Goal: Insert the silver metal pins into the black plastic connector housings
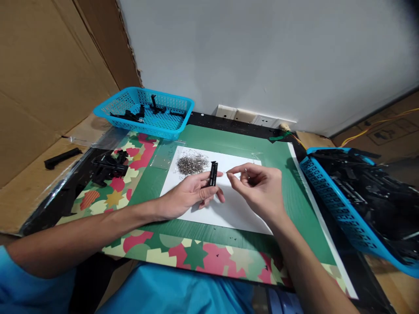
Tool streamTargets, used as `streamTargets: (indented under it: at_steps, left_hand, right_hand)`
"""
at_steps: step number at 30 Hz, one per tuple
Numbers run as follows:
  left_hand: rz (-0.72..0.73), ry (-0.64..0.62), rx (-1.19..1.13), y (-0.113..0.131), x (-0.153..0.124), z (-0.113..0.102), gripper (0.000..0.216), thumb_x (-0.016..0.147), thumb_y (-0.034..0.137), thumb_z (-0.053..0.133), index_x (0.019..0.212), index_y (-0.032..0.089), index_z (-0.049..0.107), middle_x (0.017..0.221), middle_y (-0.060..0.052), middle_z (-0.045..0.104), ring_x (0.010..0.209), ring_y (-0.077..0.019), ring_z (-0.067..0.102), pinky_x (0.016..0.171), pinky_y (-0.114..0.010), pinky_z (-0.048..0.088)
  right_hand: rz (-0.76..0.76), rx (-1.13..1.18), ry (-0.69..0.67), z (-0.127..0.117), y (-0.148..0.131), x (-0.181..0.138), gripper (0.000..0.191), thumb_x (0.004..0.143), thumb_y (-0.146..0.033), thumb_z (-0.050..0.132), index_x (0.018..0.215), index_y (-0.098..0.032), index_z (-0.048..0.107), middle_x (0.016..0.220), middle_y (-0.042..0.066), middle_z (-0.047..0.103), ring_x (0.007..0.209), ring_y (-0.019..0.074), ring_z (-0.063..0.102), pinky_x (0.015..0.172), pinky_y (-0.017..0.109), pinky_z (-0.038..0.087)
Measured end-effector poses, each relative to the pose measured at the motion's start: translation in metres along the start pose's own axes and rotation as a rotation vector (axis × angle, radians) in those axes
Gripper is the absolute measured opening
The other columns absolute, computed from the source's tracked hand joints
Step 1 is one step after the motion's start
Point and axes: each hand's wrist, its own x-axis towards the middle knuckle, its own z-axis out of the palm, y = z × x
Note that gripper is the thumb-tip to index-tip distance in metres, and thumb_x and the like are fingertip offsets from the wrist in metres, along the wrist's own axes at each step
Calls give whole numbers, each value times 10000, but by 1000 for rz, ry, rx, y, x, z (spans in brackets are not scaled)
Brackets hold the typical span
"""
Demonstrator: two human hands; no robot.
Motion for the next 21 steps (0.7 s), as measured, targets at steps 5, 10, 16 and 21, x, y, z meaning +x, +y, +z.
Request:
streamTargets:
  at_steps: [5,10,16,21]
  left_hand:
    - [-7,30,385,10,-8,9,440,1082,562,486,972,158,624,774,-25,650,653,-133,513,600,-276,367]
    - [-26,205,989,11,-13,10,496,1090,577,440,774,197,489,636,29,498,572,-135,433,583,-301,250]
    - [-11,115,1174,6,-15,8,618,1110,620,282,708,195,484,629,-15,546,578,-160,461,596,-322,222]
    - [-8,88,1193,3,-16,7,669,1108,641,222,689,196,493,616,-34,562,583,-175,476,599,-324,205]
  right_hand:
    - [73,-38,-170,-11,3,7,154,836,-303,779,831,-153,812,548,-54,420,514,89,334,494,264,253]
    - [249,-98,-317,-20,6,12,217,831,-355,765,793,-141,782,547,-60,379,532,93,296,492,266,235]
    - [233,-232,-452,-17,11,14,232,896,-338,695,788,-145,766,561,-55,376,545,99,309,500,267,237]
    - [185,-270,-427,-11,19,13,216,885,-319,705,755,-159,769,538,-51,406,527,98,314,498,267,245]
